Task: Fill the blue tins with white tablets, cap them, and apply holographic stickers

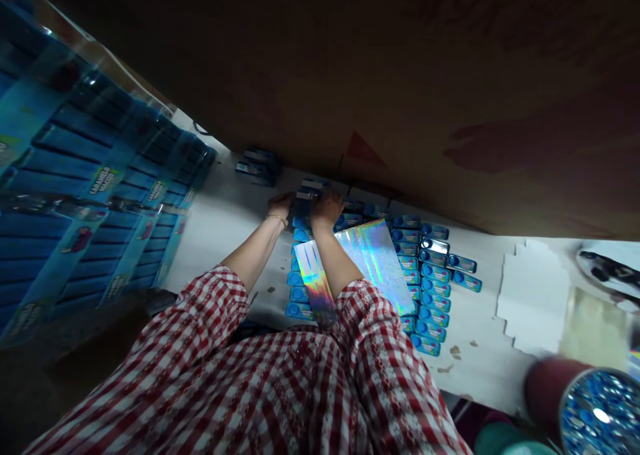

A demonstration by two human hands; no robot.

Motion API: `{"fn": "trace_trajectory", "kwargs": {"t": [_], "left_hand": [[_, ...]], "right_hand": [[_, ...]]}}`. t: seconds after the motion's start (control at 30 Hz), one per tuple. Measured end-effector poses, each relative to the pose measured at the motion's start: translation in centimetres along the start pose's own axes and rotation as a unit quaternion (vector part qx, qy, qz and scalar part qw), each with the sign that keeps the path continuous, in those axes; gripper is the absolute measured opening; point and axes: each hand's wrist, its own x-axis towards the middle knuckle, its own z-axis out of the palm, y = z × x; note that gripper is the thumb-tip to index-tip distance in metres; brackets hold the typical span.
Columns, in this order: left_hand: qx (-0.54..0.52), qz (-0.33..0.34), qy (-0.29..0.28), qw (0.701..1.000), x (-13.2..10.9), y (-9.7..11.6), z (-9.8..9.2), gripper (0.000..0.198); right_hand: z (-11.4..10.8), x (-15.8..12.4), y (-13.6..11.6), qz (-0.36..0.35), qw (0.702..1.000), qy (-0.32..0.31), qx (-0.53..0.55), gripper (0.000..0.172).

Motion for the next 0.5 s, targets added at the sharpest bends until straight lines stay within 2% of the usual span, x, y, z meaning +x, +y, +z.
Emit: {"fn": "trace_trajectory", "kwargs": {"t": [0.13,0.23,0.27,0.3,0.37,0.43,0.5], "left_hand": [[0.087,0.050,0.026,0.995,-0.5,0.7,-1.4,0.012],[0.152,0.100,0.012,0.983,-3.4,1.4,-3.2,0.016],[0.205,0.149,-0.027,0.967,-4.8,1.6,-3.8,0.018],[0.267,0.206,-0.083,0.938,-6.3,1.6,-4.2,0.021],[0.379,0.286,-0.171,0.863,-9.3,1.6,-4.7,0.026],[0.464,0.303,-0.213,0.805,-11.6,1.3,-4.5,0.031],[0.514,0.288,-0.213,0.780,-12.7,0.8,-3.8,0.027]], "right_hand": [[-1.2,-0.6,0.9,-0.138,0.986,-0.057,-0.075,0.033],[-2.8,-0.9,2.6,-0.174,0.979,-0.064,-0.081,0.038],[-3.5,-1.1,3.5,-0.177,0.980,-0.056,-0.070,0.039],[-4.2,-1.3,4.4,-0.184,0.980,-0.051,-0.057,0.040],[-5.4,-2.0,6.3,-0.214,0.974,-0.062,-0.041,0.038],[-6.0,-3.0,7.9,-0.264,0.958,-0.098,-0.049,0.033],[-5.9,-4.1,8.8,-0.313,0.938,-0.129,-0.075,0.030]]}}
